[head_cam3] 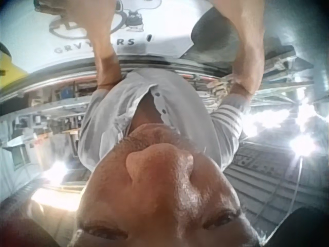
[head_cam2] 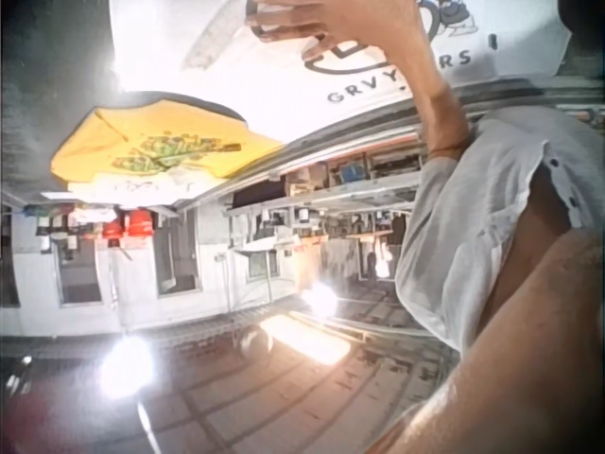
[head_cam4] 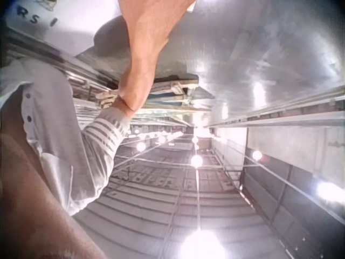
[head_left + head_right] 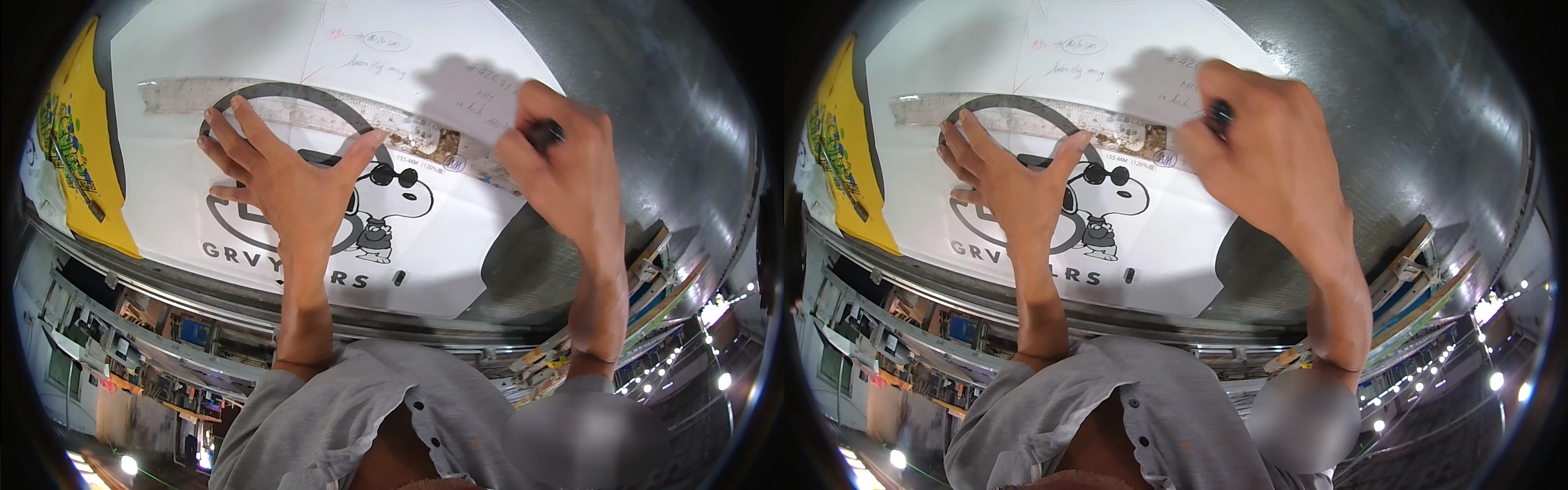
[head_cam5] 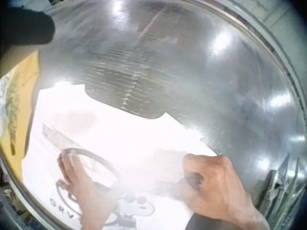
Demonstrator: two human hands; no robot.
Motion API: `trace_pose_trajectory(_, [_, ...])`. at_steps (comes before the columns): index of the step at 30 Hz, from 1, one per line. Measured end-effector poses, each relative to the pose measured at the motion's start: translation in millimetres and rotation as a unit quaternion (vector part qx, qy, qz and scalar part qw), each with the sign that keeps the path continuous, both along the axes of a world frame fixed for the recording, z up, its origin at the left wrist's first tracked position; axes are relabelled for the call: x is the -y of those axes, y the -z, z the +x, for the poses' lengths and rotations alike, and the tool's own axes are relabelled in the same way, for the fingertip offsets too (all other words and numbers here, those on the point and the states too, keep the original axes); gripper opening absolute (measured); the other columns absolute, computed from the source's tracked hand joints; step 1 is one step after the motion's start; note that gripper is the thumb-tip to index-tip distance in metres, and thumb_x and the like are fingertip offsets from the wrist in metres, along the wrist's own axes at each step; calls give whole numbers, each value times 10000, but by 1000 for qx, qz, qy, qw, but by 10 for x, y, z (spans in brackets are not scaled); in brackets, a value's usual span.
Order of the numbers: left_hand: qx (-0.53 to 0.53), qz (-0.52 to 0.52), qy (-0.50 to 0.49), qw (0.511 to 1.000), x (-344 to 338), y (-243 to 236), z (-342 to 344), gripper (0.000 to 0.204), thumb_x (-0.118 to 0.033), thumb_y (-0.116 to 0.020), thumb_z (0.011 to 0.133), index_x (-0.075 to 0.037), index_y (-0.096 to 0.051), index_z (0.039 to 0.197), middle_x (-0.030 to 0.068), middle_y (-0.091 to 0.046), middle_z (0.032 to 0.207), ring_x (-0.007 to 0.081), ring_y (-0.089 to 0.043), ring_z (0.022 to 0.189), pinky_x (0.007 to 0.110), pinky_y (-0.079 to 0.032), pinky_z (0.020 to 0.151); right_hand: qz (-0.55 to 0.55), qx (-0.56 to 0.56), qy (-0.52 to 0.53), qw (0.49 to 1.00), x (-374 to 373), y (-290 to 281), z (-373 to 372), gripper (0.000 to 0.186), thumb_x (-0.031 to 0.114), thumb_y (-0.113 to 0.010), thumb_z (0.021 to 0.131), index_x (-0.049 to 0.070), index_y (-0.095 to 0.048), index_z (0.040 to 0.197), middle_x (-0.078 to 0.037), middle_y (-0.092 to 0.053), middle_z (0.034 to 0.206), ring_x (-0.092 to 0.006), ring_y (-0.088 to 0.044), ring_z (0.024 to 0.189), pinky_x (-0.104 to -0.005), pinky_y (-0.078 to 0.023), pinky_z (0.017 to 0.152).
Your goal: The person cleans a screen printing frame with a cloth, then uses a marker and a ruler to draw lines on the screen mesh. They also place a ruler on a white t-shirt and draw lines on it. The person handles the screen frame, a cloth, a marker, a ruler, and a t-shirt.
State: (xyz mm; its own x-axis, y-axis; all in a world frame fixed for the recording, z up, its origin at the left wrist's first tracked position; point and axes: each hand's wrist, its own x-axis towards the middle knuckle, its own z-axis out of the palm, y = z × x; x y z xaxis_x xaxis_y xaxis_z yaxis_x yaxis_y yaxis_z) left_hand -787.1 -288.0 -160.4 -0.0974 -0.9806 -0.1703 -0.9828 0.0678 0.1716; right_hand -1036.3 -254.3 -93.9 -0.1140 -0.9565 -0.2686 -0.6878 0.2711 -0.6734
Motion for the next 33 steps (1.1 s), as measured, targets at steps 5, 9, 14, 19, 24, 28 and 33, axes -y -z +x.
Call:
trace_pose_trajectory(5, [-17, -3, 3, 1000, -4, 68, 55, 1469, -764, -848, 575, 13, -126, 1591, 348, -62, 1623, 588, -3, 1496, 870, -81, 1024, -21, -50, -110, 992, 469, 129, 370, 160, 125, -628, 765, -26, -580, 778, -211, -619, 684, -397, -518, 585, -408, -466, 592])
trace_pose_trajectory(9, [-5, -1, 0, 1000, -14, 77, 73, 1472, -768, -846, 577, 35, -130, 1582, 370, -68, 1608, 604, -5, 1489, 880, -79, 1010, -60, 3, -96, 994, 828, -26, 568, 240, 222, -691, 805, 3, -663, 899, -140, -638, 701, -292, -574, 609, -389, -474, 607])
trace_pose_trajectory(14, [-43, -9, 22, 999, -8, 38, 76, 1447, -750, -855, 589, 53, -152, 1566, 373, -80, 1595, 591, 12, 1493, 881, -50, 1015, -56, -86, 137, 985, 653, -543, 106, 226, 152, -635, 882, -51, -679, 972, -116, -644, 776, -198, -541, 660, -342, -430, 628])
trace_pose_trajectory(19, [-57, -14, 21, 998, -56, -24, 129, 1345, -615, -910, 629, 20, -180, 1565, 331, -83, 1621, 512, -27, 1522, 825, -95, 1081, -336, 322, 366, 806, -284, -333, -240, 169, 141, -581, 990, 36, -626, 865, -63, -586, 805, -127, -452, 638, -266, -339, 549])
trace_pose_trajectory(24, [-49, -12, 19, 999, -56, -60, 167, 1345, -621, -907, 629, 28, -185, 1559, 331, -90, 1618, 497, -38, 1528, 818, -101, 1088, -263, 401, 591, 649, -1278, -35, -118, 181, 189, -583, 981, 65, -576, 850, -67, -573, 826, -142, -435, 621, -283, -357, 550])
trace_pose_trajectory(28, [-54, -11, 26, 998, -53, -60, 147, 1347, -645, -892, 633, 47, -192, 1552, 347, -97, 1608, 497, -48, 1525, 830, -102, 1074, -237, 418, 614, 626, -1687, 41, 111, 134, 131, -578, 955, 68, -550, 840, -59, -552, 799, -140, -432, 622, -283, -353, 545])
trace_pose_trajectory(33, [-63, -18, 38, 997, -62, -39, 205, 1369, -692, -866, 631, 89, -196, 1533, 378, -97, 1594, 502, -28, 1523, 855, -80, 1044, -226, 413, 610, 637, -1816, -30, 302, 96, 48, -584, 924, 64, -542, 838, -54, -545, 783, -129, -467, 639, -266, -363, 544])
